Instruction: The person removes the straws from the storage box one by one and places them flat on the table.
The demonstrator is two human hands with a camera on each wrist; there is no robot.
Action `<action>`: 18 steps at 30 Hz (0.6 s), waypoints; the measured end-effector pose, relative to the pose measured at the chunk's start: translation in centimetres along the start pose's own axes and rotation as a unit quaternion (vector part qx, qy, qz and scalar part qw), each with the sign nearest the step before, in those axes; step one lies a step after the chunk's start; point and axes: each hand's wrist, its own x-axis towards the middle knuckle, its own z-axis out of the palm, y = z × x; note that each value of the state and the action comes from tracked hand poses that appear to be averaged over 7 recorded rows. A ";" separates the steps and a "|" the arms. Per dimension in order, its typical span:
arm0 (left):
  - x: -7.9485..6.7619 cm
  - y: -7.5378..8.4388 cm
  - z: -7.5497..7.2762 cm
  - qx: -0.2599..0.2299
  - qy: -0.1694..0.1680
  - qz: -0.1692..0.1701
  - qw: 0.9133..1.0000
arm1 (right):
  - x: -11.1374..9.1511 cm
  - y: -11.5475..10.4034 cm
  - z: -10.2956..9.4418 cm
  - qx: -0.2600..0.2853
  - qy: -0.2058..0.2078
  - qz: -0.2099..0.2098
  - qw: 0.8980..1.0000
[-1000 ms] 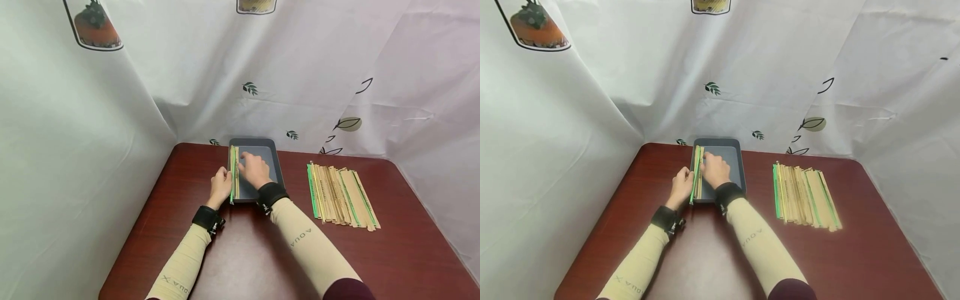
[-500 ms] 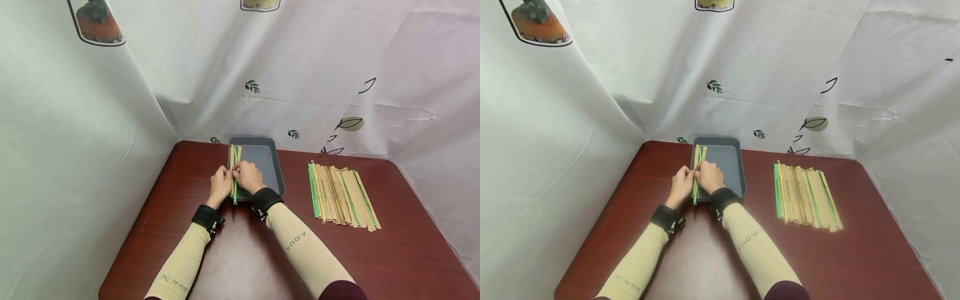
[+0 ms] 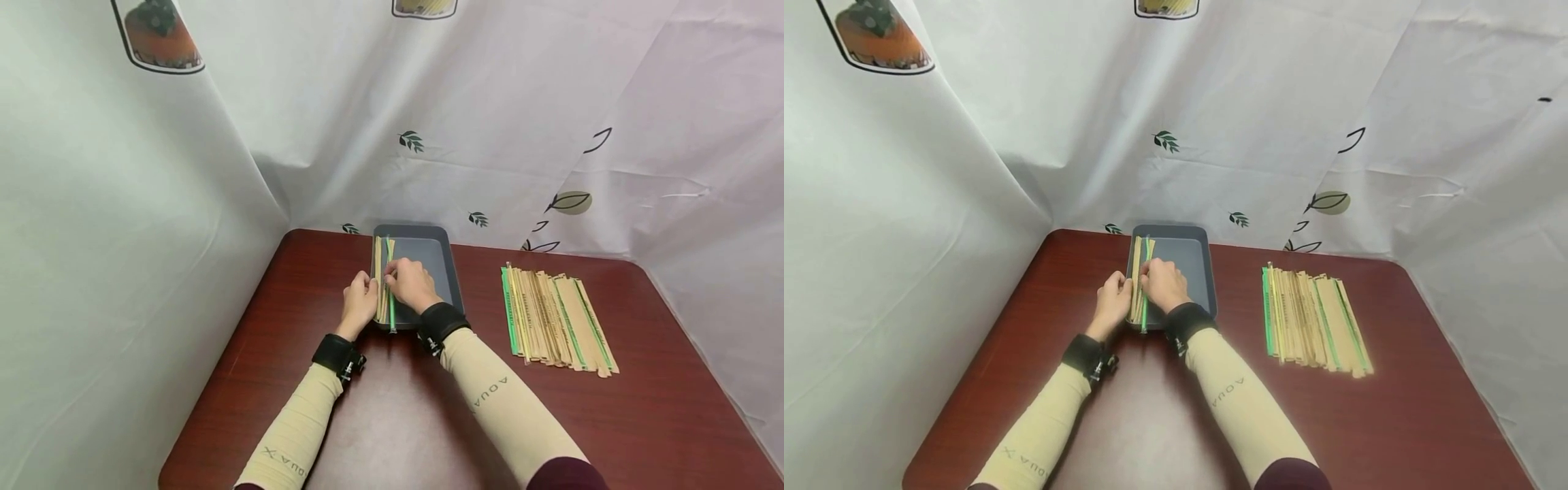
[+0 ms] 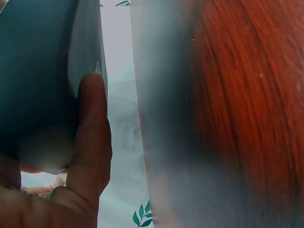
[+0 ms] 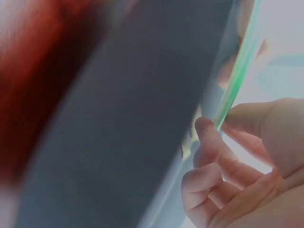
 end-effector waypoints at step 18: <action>-0.1 0.4 0.2 -0.010 0.004 0.006 1.000 | -1.5 10.2 -11.6 -0.103 0.078 0.047 0.990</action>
